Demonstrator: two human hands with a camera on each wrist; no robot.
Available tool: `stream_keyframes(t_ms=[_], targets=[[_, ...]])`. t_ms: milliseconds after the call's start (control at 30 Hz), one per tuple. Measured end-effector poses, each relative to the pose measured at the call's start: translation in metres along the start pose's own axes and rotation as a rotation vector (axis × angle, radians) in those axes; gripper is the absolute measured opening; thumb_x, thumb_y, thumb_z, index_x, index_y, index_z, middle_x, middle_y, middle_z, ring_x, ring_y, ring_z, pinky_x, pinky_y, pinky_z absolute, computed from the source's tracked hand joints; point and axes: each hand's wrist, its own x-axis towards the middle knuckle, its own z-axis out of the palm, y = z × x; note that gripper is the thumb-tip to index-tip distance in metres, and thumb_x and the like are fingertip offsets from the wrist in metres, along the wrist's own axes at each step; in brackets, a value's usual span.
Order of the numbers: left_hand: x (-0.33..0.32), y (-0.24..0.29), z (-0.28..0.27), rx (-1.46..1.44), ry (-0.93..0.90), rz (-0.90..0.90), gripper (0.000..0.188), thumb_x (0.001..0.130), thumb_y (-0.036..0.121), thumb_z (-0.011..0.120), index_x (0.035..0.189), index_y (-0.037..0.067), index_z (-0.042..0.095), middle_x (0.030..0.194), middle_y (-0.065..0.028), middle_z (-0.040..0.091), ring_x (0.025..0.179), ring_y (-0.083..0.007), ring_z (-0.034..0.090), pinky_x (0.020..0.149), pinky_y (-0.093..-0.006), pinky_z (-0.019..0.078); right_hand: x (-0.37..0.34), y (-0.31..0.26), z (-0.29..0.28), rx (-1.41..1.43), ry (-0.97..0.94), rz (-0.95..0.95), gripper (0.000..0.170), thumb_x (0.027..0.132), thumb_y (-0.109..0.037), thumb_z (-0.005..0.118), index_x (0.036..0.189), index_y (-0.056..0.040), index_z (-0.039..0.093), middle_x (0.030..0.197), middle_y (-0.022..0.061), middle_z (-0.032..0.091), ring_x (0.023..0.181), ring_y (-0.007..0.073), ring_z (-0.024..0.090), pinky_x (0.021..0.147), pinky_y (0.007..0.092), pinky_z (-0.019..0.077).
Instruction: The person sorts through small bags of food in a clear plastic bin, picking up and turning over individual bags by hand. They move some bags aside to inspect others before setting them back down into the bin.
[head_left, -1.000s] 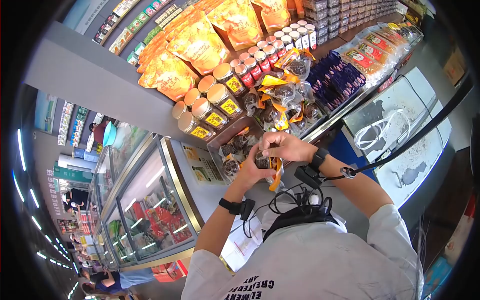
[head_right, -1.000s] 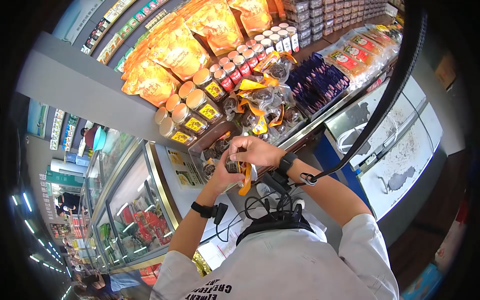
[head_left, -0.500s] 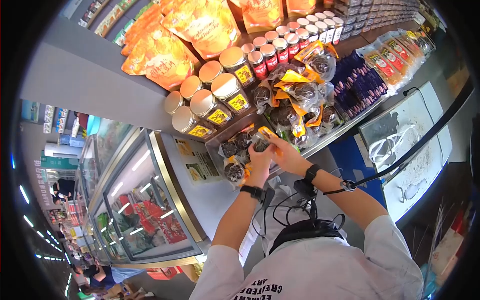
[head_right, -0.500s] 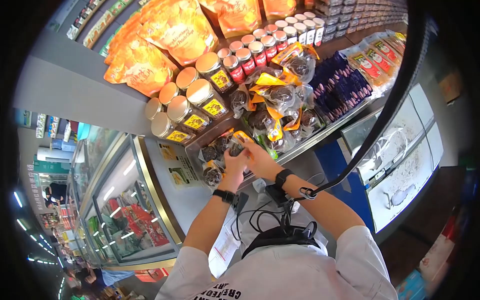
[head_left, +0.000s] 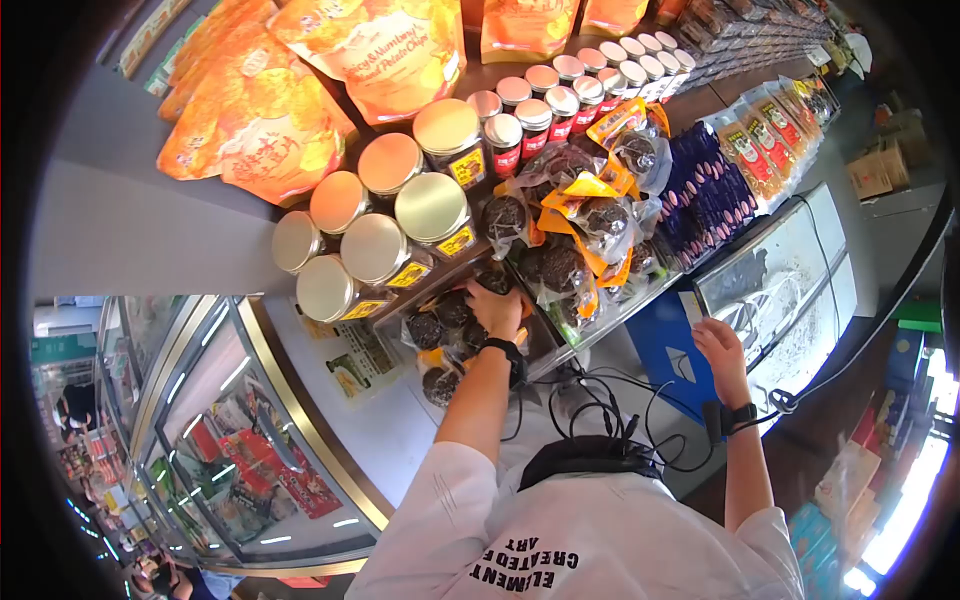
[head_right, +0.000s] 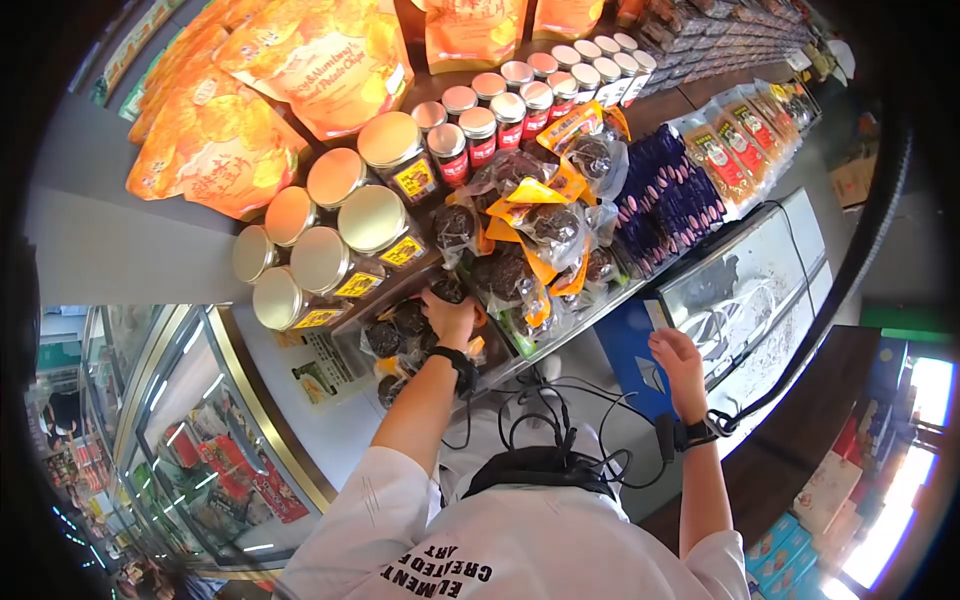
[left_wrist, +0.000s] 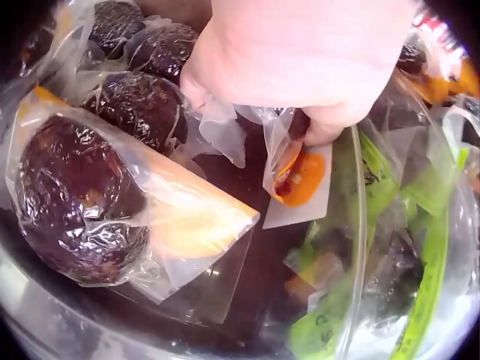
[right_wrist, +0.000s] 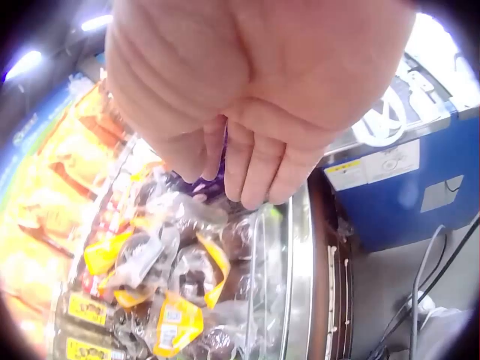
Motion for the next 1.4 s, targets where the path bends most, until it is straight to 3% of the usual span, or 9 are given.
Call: stream_keyframes(t_ms=[233, 400, 600, 800, 1000, 1033, 1100, 1233, 1400], targets=[[0.006, -0.02, 0.0, 0.023, -0.046, 0.052, 0.087, 0.076, 0.028, 0.069, 0.14, -0.002, 0.018, 0.128, -0.0328, 0.038, 0.114, -0.0489, 0.044, 0.097, -0.0488, 0.039, 0.007, 0.035, -0.045, 0.102, -0.008, 0.138, 0.034, 0.094, -0.017, 0.055, 0.122, 0.0027, 0.052, 0.113, 0.0128, 0.061, 0.103, 0.0209, 0.061, 0.09, 0.0301, 0.0477], [0.012, -0.014, -0.007, 0.397, -0.163, 0.156, 0.076, 0.09, 0.034, 0.058, 0.138, -0.008, 0.018, 0.13, -0.0313, 0.036, 0.112, -0.0459, 0.05, 0.092, -0.0452, 0.0462, 0.044, 0.04, -0.062, 0.0, -0.079, 0.156, 0.033, 0.093, -0.019, 0.057, 0.12, 0.0007, 0.054, 0.109, 0.0114, 0.063, 0.099, 0.0192, 0.062, 0.087, 0.0294, 0.0489], [0.006, -0.017, 0.0, 0.361, -0.031, 0.205, 0.065, 0.09, 0.034, 0.059, 0.129, -0.008, 0.028, 0.127, -0.0299, 0.037, 0.093, -0.0449, 0.061, 0.075, -0.0426, 0.0552, 0.067, 0.038, -0.074, -0.003, -0.124, 0.176, 0.031, 0.093, -0.017, 0.056, 0.119, 0.0008, 0.054, 0.106, 0.0096, 0.063, 0.095, 0.017, 0.062, 0.083, 0.0276, 0.0488], [0.014, -0.014, 0.018, 0.317, 0.129, 0.186, 0.058, 0.089, 0.033, 0.061, 0.121, -0.006, 0.034, 0.123, -0.0292, 0.04, 0.089, -0.045, 0.061, 0.074, -0.0428, 0.0555, 0.066, 0.045, -0.085, -0.066, -0.11, 0.236, 0.031, 0.093, -0.016, 0.056, 0.118, 0.0006, 0.055, 0.105, 0.008, 0.063, 0.092, 0.0145, 0.061, 0.082, 0.027, 0.0482], [0.012, -0.001, 0.01, 0.443, -0.002, 0.133, 0.054, 0.089, 0.031, 0.06, 0.12, -0.007, 0.038, 0.123, -0.0281, 0.04, 0.089, -0.044, 0.061, 0.073, -0.0443, 0.0548, 0.067, 0.065, -0.094, -0.089, -0.133, 0.235, 0.031, 0.091, -0.016, 0.057, 0.117, 0.0004, 0.055, 0.1, 0.0064, 0.063, 0.087, 0.0131, 0.061, 0.079, 0.0253, 0.0493], [0.012, 0.0, 0.006, 0.446, 0.005, 0.148, 0.054, 0.089, 0.031, 0.06, 0.12, -0.007, 0.038, 0.123, -0.0281, 0.04, 0.089, -0.044, 0.061, 0.073, -0.0443, 0.0548, 0.069, 0.067, -0.096, -0.096, -0.146, 0.223, 0.031, 0.091, -0.018, 0.058, 0.117, 0.0003, 0.056, 0.101, 0.0064, 0.063, 0.088, 0.0134, 0.061, 0.078, 0.0257, 0.0486], [0.005, -0.006, -0.008, 0.778, -0.045, 0.404, 0.055, 0.087, 0.03, 0.061, 0.122, -0.007, 0.039, 0.125, -0.027, 0.041, 0.089, -0.0409, 0.062, 0.072, -0.042, 0.0551, 0.067, 0.072, -0.1, -0.095, -0.161, 0.214, 0.032, 0.091, -0.019, 0.059, 0.117, 0.0001, 0.056, 0.101, 0.0064, 0.063, 0.088, 0.0137, 0.06, 0.077, 0.0262, 0.0478], [-0.006, -0.013, -0.03, 0.906, -0.111, 0.777, 0.056, 0.078, 0.014, 0.064, 0.127, -0.001, 0.041, 0.121, -0.0232, 0.045, 0.09, -0.0365, 0.062, 0.073, -0.0403, 0.055, 0.073, 0.074, -0.099, -0.136, -0.145, 0.232, 0.034, 0.09, -0.021, 0.059, 0.117, -0.0003, 0.057, 0.101, 0.0062, 0.064, 0.087, 0.0137, 0.06, 0.076, 0.0264, 0.0475], [0.002, -0.002, -0.024, 0.89, -0.186, 0.623, 0.046, 0.081, 0.002, 0.057, 0.125, 0.002, 0.043, 0.12, -0.0242, 0.046, 0.089, -0.0358, 0.062, 0.072, -0.0397, 0.0555, 0.065, 0.073, -0.101, -0.197, -0.148, 0.254, 0.035, 0.09, -0.021, 0.06, 0.117, -0.0004, 0.057, 0.1, 0.0063, 0.064, 0.085, 0.0138, 0.06, 0.077, 0.027, 0.0477]])
